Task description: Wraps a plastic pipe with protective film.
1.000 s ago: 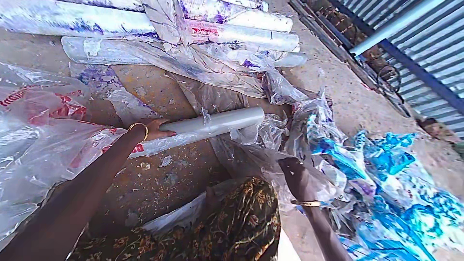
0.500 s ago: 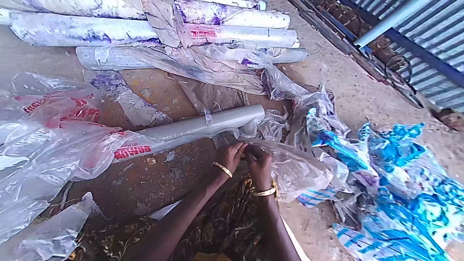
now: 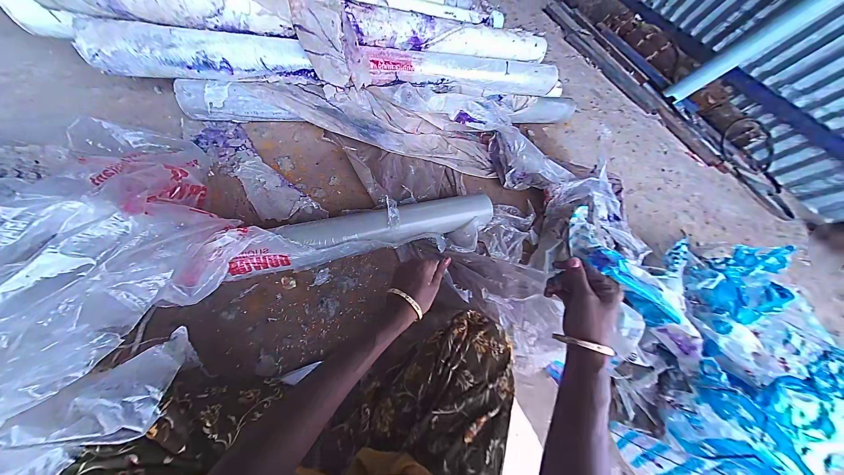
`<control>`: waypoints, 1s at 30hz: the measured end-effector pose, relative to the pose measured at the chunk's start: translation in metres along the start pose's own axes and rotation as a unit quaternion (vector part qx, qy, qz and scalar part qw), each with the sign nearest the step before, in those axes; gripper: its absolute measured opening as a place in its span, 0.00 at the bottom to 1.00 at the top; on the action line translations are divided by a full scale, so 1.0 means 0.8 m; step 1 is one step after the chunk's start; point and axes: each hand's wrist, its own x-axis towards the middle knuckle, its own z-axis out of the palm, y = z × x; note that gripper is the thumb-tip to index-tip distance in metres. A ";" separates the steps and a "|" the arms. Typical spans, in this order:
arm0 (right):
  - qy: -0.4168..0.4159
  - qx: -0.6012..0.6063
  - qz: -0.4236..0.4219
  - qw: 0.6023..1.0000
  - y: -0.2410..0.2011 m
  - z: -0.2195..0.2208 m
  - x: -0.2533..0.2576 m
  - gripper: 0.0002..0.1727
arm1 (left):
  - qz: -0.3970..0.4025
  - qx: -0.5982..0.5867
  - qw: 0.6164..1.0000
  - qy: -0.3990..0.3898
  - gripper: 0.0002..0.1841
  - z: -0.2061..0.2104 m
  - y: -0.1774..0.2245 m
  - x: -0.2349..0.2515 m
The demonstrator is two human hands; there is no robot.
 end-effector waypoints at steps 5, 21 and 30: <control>-0.042 -0.244 0.023 0.969 0.022 -0.103 0.104 0.18 | 0.103 0.219 0.970 0.005 0.43 0.047 -0.016 0.060; -0.161 -0.324 0.111 0.926 0.075 0.139 0.210 0.28 | 0.126 0.248 0.952 -0.124 0.17 0.014 0.005 0.118; -0.050 -0.146 -0.046 0.987 -0.216 0.102 0.165 0.21 | 0.257 0.228 0.912 0.225 0.15 -0.078 0.091 -0.029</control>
